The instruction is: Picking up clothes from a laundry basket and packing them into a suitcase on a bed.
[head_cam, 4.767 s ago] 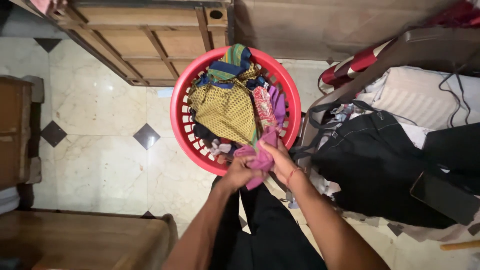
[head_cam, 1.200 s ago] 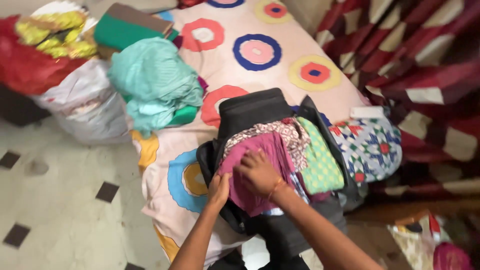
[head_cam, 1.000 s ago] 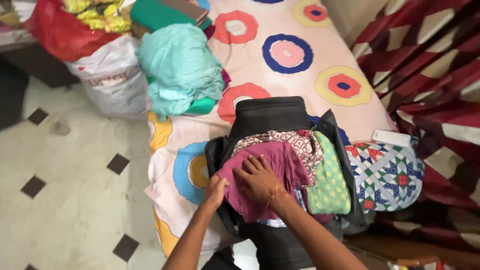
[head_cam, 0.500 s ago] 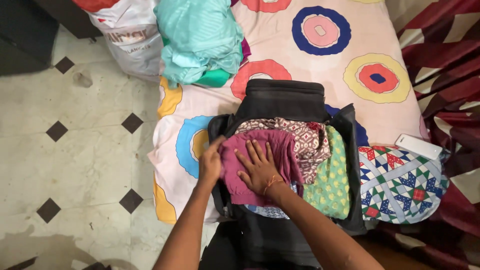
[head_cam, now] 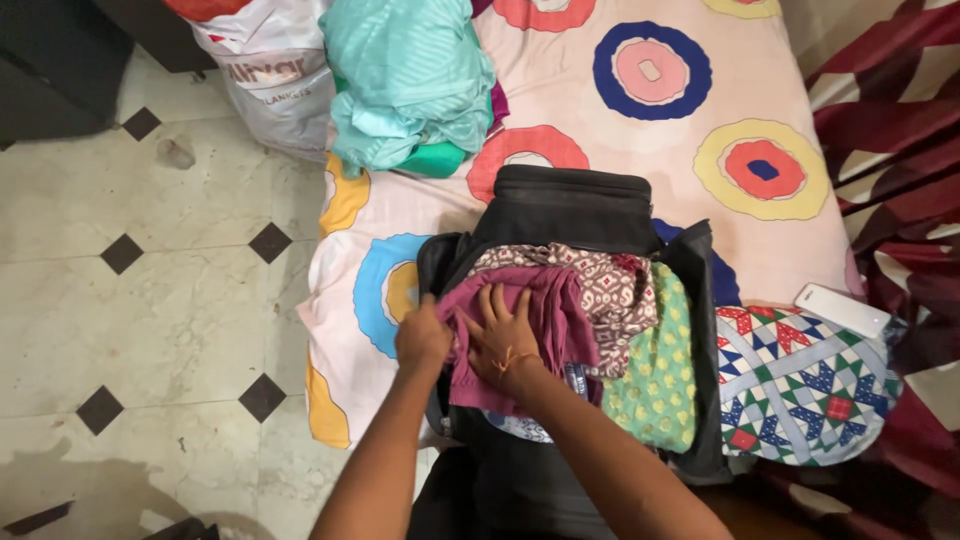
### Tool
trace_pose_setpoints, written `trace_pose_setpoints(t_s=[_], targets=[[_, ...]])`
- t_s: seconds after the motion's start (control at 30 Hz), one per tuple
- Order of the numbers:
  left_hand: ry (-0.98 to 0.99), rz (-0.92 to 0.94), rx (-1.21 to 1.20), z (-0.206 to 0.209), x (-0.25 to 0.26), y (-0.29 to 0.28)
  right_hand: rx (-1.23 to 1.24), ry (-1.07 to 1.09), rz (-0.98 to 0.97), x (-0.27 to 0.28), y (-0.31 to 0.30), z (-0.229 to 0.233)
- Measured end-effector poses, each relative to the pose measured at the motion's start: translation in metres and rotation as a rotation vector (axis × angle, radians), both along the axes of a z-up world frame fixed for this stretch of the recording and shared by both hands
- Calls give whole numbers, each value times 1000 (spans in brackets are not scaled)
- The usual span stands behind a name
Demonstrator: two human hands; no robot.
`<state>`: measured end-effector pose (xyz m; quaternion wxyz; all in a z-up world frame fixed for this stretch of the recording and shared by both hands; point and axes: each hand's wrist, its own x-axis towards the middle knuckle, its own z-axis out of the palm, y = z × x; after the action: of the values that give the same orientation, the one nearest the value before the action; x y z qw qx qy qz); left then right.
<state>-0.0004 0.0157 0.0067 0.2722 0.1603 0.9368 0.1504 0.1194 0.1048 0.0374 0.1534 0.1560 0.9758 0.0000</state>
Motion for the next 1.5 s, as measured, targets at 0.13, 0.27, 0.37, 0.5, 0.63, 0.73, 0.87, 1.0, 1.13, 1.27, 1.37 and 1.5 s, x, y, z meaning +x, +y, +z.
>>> trace_pose_setpoints(t_s=[0.13,0.27,0.37,0.5,0.63,0.73,0.87,1.0,1.13,1.27,1.37,1.5], targets=[[117,-166,125,-26,5,-4,159,-254,76,-25,-5,-11],[68,-173,158,-27,5,-4,246,-270,37,-44,-5,-53],[82,-149,169,-26,7,-11,204,-298,12,-53,-7,-49],[76,21,283,-12,12,-30,143,-181,-46,-54,-10,-35],[-70,180,180,-5,12,-41,133,-119,-30,-34,-13,-24],[-177,76,-21,-11,16,-50,24,-182,33,-10,-20,2],[-172,45,120,-14,19,-55,-140,-340,26,-1,-24,25],[-581,56,236,-17,21,-66,59,-443,54,-12,-37,17],[-379,-126,171,-30,27,-60,231,-313,27,-13,-51,-28],[118,-278,244,-40,32,-64,163,-227,-29,-15,-53,-64],[-129,-187,111,19,27,-60,142,-73,-44,-7,-50,-66],[-434,-198,-118,34,14,-55,-198,303,-108,33,-22,-59]])
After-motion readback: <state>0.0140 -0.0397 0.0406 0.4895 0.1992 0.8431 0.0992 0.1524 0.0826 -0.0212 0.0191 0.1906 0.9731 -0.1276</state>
